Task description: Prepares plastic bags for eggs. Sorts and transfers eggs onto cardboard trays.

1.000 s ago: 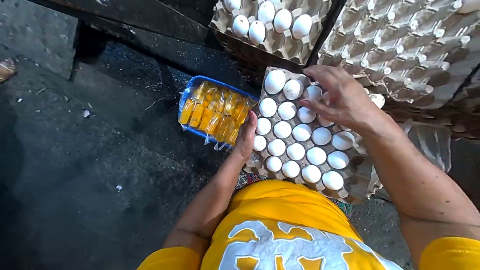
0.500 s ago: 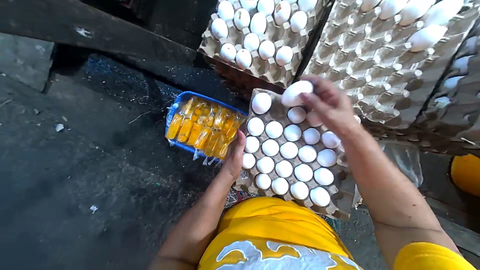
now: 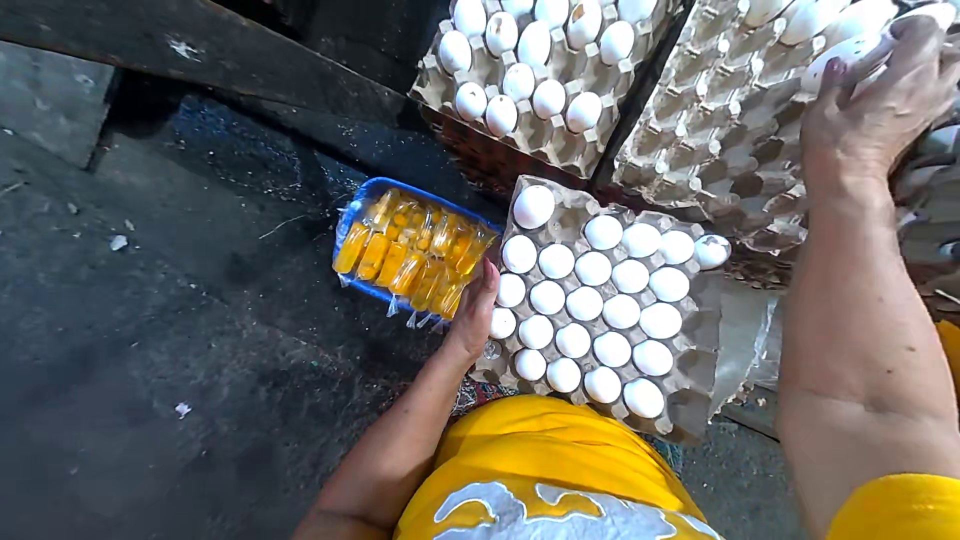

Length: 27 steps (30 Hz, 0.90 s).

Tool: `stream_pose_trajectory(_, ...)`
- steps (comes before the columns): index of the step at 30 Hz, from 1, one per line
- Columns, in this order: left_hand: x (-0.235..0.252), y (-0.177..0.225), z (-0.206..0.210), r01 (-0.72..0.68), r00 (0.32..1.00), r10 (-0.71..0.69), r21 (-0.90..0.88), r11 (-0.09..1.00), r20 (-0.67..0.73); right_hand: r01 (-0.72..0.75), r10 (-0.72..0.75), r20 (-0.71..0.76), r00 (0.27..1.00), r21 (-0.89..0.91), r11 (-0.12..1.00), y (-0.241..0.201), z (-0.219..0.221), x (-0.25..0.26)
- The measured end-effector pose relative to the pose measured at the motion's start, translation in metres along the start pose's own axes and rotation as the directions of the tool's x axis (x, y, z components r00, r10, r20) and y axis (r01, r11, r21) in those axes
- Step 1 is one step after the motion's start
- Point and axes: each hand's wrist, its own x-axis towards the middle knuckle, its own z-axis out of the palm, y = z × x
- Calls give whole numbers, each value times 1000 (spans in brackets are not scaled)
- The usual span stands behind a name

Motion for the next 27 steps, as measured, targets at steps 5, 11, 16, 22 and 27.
stream_pose_trajectory(5, -1, 1, 0, -3, 1000, 3, -10, 1000, 0, -47, 58, 101, 993, -106, 993, -4, 5, 14)
stream_pose_trajectory(11, 2, -2, -1, -5, 1000, 5, -19, 1000, 9, 51, -48, 107, 993, -30, 998, -9, -3, 1)
stream_pose_trajectory(16, 1, 0, 0, -32, 999, 32, -14, 999, 18, 346, -554, 317, 770, 522, 780, -106, -14, -82)
stream_pose_trajectory(22, 0, 0, 3, -37, 999, 37, 3, 999, -5, 651, -741, 503, 444, 388, 653, -173, 13, -137)
stream_pose_trajectory(27, -4, 6, 3, -34, 999, 35, 27, 999, -37, 653, -800, 400, 448, 465, 598, -170, 16, -139)
